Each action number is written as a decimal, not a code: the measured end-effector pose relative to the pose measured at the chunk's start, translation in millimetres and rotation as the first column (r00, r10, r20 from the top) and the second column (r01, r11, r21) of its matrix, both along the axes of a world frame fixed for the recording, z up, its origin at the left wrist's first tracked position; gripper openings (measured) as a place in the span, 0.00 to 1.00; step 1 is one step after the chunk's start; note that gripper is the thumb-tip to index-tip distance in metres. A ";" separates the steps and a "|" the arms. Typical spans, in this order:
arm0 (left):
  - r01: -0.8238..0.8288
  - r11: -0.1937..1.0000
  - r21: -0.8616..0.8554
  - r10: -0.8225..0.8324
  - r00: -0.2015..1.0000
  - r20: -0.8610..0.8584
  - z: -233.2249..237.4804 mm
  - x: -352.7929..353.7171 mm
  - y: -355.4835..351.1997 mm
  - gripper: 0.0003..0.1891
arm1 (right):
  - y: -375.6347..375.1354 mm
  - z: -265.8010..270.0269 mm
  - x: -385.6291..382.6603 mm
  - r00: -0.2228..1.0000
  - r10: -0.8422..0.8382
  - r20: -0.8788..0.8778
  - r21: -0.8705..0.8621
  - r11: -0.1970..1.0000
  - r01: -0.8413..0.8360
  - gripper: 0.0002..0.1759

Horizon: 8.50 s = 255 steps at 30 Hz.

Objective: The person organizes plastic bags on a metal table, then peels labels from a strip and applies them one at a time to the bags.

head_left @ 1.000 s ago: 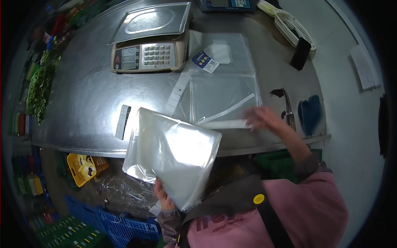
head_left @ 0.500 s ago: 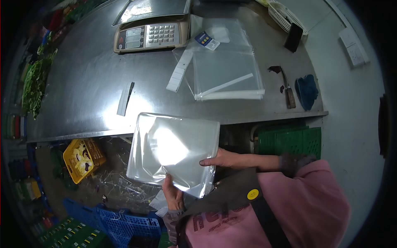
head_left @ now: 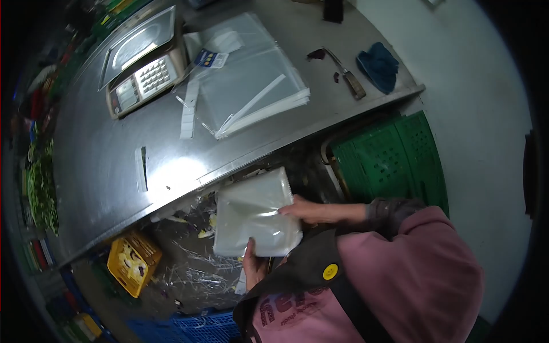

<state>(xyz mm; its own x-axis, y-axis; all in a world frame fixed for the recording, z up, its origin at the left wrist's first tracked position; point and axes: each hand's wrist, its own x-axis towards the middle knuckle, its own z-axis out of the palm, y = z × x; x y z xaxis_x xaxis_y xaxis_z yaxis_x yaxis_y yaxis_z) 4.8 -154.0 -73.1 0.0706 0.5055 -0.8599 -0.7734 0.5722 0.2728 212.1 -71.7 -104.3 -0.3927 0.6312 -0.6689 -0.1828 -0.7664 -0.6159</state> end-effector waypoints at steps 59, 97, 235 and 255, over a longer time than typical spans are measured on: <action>0.354 0.879 -0.321 -0.424 0.887 -0.182 -83.4 -51.3 63.0 0.21 | 139.6 -270.4 69.8 0.855 -0.236 0.461 0.500 0.865 -0.031 0.20; 0.972 0.224 -0.072 0.150 -0.108 -0.983 45.3 66.4 348.8 0.07 | 510.8 93.8 64.9 0.916 0.160 0.367 0.181 0.954 -0.239 0.36; 0.998 0.066 -0.005 -0.049 -0.002 -0.999 71.0 22.2 280.1 0.15 | 285.9 133.6 101.5 0.368 -0.297 0.881 0.371 -0.050 -0.927 0.17; 0.441 0.852 -0.281 -0.077 -0.425 -0.902 54.0 -157.9 345.0 0.20 | 279.9 168.2 74.4 0.636 0.083 0.767 0.568 0.374 -0.733 0.13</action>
<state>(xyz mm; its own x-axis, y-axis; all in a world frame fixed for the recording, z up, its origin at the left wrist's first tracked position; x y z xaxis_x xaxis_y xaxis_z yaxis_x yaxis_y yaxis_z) -153.1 191.0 -19.1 -0.4867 0.8702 0.0764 0.7966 0.4063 0.4476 286.5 208.2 63.9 -0.5522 0.8215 -0.1422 0.5933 0.2673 -0.7593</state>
